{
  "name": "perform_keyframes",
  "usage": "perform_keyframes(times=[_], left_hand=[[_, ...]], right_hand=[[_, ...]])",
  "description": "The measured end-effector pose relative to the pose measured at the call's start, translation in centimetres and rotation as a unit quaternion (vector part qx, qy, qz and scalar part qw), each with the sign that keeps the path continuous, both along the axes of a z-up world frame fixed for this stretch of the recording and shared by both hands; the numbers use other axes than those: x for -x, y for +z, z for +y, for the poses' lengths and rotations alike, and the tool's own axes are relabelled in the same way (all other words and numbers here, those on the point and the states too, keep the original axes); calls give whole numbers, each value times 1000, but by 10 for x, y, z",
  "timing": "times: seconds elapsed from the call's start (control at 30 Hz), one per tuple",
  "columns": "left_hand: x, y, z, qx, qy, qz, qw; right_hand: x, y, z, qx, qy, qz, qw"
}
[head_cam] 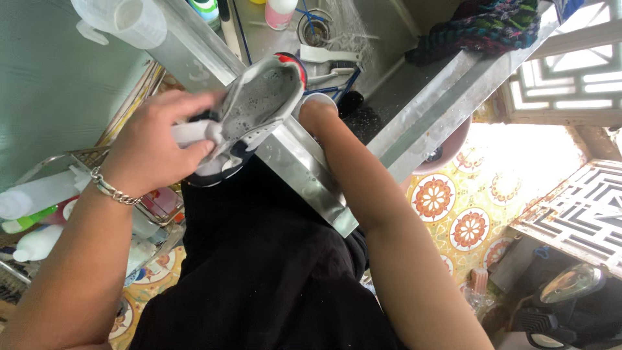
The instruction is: The person cleans a shoe using a brush and water at a sink. The person applies a cleaning solution from a bottle, scrubs the exterior and interior of the shoe with a brush, and rinses it under a running faucet.
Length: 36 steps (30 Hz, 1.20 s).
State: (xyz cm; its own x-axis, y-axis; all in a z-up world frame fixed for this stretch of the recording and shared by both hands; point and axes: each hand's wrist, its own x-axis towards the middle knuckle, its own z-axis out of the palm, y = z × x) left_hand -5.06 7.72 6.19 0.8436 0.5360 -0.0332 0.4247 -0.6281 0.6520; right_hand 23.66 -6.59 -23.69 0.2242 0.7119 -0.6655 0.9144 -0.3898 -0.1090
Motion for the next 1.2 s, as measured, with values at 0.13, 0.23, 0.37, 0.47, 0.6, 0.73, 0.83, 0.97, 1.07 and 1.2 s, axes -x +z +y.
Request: perform_keyframes(times=[0.13, 0.23, 0.37, 0.47, 0.6, 0.73, 0.83, 0.97, 1.07, 1.2], left_hand=[[-13, -6, 8, 114, 39, 93, 988], [-38, -14, 6, 120, 46, 135, 982], [-55, -16, 2, 112, 47, 215, 969], [-60, -8, -7, 64, 30, 120, 990], [-79, 7, -34, 8, 3, 144, 989], [-108, 12, -65, -116, -46, 92, 988], [-128, 10, -93, -156, -80, 107, 979], [-148, 8, -131, -143, -141, 152, 968], [-152, 5, -147, -150, -155, 163, 963], [-161, 6, -122, -134, -196, 224, 945]], right_hand=[[-7, 8, 0, 49, 36, 81, 995], [-13, 53, -12, 42, -44, 56, 997], [-19, 162, -48, -124, -78, 78, 986], [-11, 238, -81, -314, -166, 158, 921], [2, 283, -122, -423, -257, 180, 850], [19, 295, -161, -345, -396, 163, 835], [33, 299, -179, -354, -327, 161, 861], [51, 280, -176, -351, -255, 4, 901], [63, 256, -165, -320, -316, -25, 893], [101, 249, -173, -285, -312, 96, 901]])
